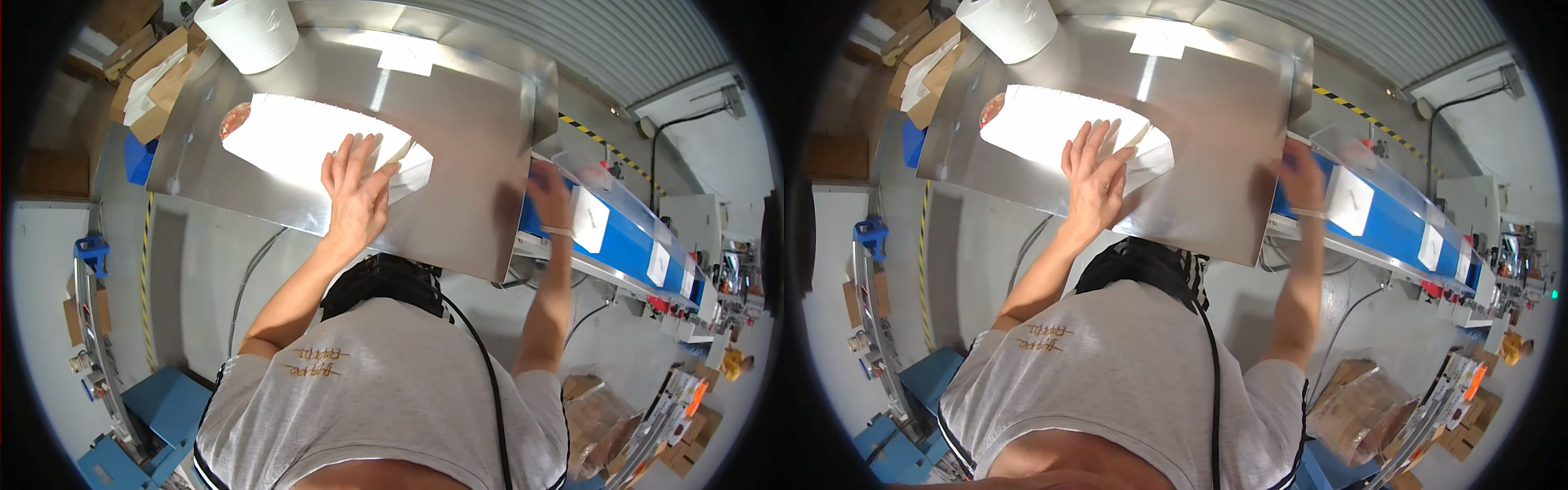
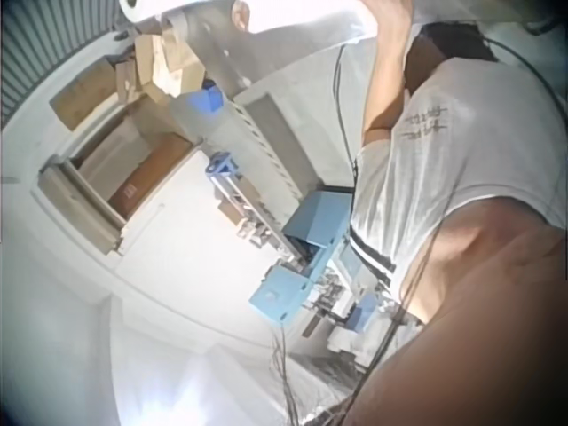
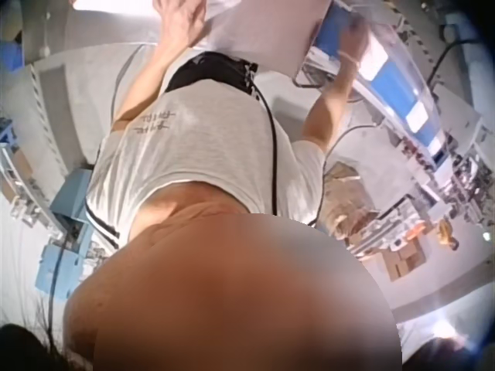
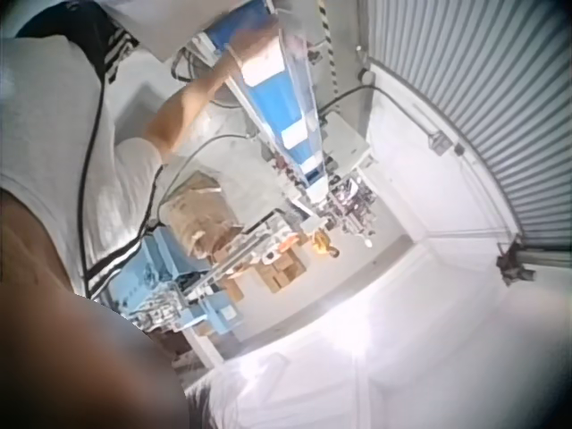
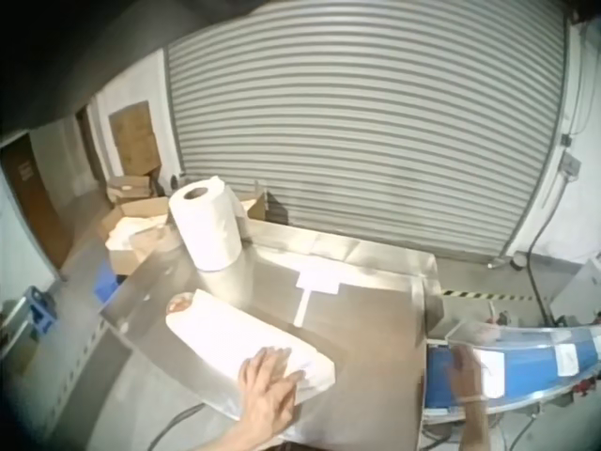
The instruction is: Gathering stacks of paper products from a machine and wrapping them for distribution.
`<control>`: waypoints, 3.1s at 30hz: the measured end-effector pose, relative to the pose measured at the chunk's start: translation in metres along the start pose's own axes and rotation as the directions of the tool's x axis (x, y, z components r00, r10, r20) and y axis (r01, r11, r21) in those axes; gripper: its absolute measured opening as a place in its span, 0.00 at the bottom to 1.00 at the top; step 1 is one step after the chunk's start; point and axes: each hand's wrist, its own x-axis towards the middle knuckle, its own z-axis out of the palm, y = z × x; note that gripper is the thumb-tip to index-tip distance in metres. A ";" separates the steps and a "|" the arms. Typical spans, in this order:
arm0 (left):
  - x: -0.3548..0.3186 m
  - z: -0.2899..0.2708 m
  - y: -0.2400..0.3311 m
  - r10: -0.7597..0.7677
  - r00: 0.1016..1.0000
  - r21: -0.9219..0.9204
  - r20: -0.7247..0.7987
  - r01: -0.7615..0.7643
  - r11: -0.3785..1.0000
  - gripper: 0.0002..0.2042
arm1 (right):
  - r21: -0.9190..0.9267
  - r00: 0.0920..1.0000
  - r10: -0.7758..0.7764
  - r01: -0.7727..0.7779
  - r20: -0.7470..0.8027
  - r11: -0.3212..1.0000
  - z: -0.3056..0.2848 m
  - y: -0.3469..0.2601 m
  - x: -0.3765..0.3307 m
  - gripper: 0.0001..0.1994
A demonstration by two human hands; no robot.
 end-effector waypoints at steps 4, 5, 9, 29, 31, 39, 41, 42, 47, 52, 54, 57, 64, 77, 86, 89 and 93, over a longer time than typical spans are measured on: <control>0.001 -0.002 -0.001 0.013 0.999 -0.012 0.052 -0.013 1.000 0.18 | 0.328 0.882 -0.222 0.083 0.416 0.941 0.080 -0.098 0.013 0.23; 0.001 -0.003 -0.001 0.023 0.997 -0.001 0.074 -0.023 1.000 0.18 | 0.443 0.848 -0.267 0.043 0.457 0.895 0.091 -0.107 0.017 0.24; 0.010 -0.010 0.004 -0.045 0.995 -0.012 0.087 0.047 0.999 0.19 | 0.378 0.806 -0.382 0.215 0.452 0.900 0.107 -0.092 0.025 0.21; 0.009 -0.009 -0.014 0.013 0.999 -0.033 0.037 -0.012 0.999 0.15 | 0.068 0.891 -0.443 0.438 0.100 0.896 0.071 -0.042 0.013 0.28; 0.009 -0.009 -0.015 0.039 0.997 -0.006 0.065 -0.039 0.999 0.16 | 0.369 0.890 -0.273 0.131 0.365 0.920 0.098 -0.101 0.019 0.27; 0.013 -0.013 -0.021 -0.064 0.998 0.033 0.003 0.064 0.997 0.17 | 0.678 0.938 -0.095 -0.169 0.335 0.715 0.108 -0.079 0.012 0.11; 0.009 -0.011 -0.028 -0.060 0.998 -0.015 0.021 0.061 0.998 0.17 | 0.728 0.989 -0.023 -0.090 0.143 0.680 0.098 -0.024 0.006 0.11; 0.009 -0.014 -0.025 -0.057 0.998 0.029 0.015 0.056 0.998 0.17 | 0.599 0.985 0.139 -0.172 0.102 0.782 0.078 -0.026 0.001 0.11; 0.010 -0.016 -0.024 -0.068 0.997 -0.029 0.021 0.068 0.997 0.15 | -0.115 0.879 0.388 -0.431 -0.278 0.895 -0.002 0.033 -0.014 0.21; 0.010 -0.015 -0.023 -0.052 0.998 0.008 0.031 0.052 0.999 0.15 | -0.547 0.901 0.028 -0.286 -0.432 0.787 -0.006 0.014 -0.008 0.26; 0.010 -0.016 -0.021 -0.037 0.998 -0.030 0.048 0.039 0.999 0.15 | -0.102 0.998 0.039 -0.044 -0.058 0.994 0.035 -0.003 0.006 0.23; 0.011 -0.017 -0.021 -0.012 0.998 -0.022 0.060 0.014 1.000 0.15 | 0.233 0.904 -0.248 0.173 0.348 0.957 0.091 -0.087 0.021 0.26; 0.016 -0.023 -0.021 -0.050 0.995 -0.008 0.081 0.051 0.999 0.20 | 0.547 0.776 -0.226 -0.176 0.589 0.819 0.130 -0.114 0.034 0.24; 0.009 -0.022 -0.041 -0.062 0.998 -0.033 0.030 0.062 0.997 0.19 | -0.252 0.739 0.483 -0.636 -0.469 0.729 -0.019 0.015 -0.018 0.24; 0.012 -0.023 -0.038 0.066 0.994 0.017 0.083 -0.068 0.998 0.18 | 0.342 0.894 -0.319 0.207 0.314 0.917 0.119 -0.121 0.032 0.26; 0.015 -0.026 -0.036 0.071 0.992 0.041 0.103 -0.075 0.996 0.19 | 0.369 0.842 -0.355 0.204 0.406 0.907 0.141 -0.135 0.045 0.25; 0.016 -0.027 -0.049 -0.057 0.998 0.051 0.036 0.055 0.997 0.23 | 0.641 0.874 -0.146 -0.217 0.464 0.736 0.132 -0.114 0.030 0.15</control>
